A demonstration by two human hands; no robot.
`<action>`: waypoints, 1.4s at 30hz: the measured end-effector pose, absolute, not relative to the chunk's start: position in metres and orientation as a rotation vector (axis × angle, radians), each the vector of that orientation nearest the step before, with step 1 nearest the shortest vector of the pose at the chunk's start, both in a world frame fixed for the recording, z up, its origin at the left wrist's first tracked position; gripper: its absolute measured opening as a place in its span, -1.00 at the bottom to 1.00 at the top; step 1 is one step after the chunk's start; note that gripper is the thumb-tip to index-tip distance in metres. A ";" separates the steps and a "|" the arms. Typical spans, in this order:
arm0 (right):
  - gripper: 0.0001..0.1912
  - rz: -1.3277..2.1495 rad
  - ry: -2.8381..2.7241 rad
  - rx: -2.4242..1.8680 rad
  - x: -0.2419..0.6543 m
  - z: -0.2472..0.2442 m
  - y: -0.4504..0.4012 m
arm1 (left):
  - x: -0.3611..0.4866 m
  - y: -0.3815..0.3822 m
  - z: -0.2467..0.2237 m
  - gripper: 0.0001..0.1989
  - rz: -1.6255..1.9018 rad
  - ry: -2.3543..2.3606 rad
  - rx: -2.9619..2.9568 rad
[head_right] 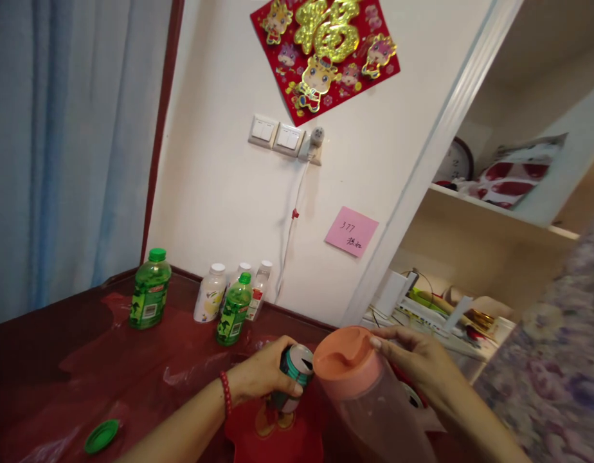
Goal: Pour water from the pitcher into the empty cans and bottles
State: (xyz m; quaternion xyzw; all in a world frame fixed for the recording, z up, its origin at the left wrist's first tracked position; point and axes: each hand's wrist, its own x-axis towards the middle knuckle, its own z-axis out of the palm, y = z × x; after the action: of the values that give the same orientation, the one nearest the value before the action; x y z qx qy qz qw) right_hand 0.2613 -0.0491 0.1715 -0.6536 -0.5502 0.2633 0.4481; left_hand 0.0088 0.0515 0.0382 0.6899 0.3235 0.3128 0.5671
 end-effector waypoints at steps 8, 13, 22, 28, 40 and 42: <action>-0.53 0.756 -1.062 -1.421 0.266 0.154 -0.077 | 0.004 0.051 0.054 -0.40 0.772 0.687 1.600; -0.47 0.716 -0.871 -1.325 0.271 0.140 -0.086 | -0.001 0.057 0.058 -0.38 0.812 0.701 1.602; -0.47 0.652 -0.682 -1.097 0.272 0.122 -0.087 | -0.003 0.067 0.059 -0.36 0.821 0.655 1.556; -0.47 0.667 -0.602 -1.017 0.274 0.105 -0.088 | -0.004 0.070 0.055 -0.37 0.838 0.645 1.504; -0.51 0.660 -0.567 -1.017 0.284 0.078 -0.101 | -0.005 0.073 0.053 -0.39 0.872 0.636 1.498; -0.50 0.650 -0.586 -1.033 0.286 0.073 -0.101 | -0.006 0.073 0.054 -0.39 0.888 0.642 1.500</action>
State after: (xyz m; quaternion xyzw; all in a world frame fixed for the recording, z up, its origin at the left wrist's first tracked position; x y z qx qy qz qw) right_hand 0.2858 -0.1011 0.0731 -0.4780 -0.2709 0.3005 0.7796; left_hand -0.0062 0.0726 0.0541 0.6466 0.2770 0.3828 0.5988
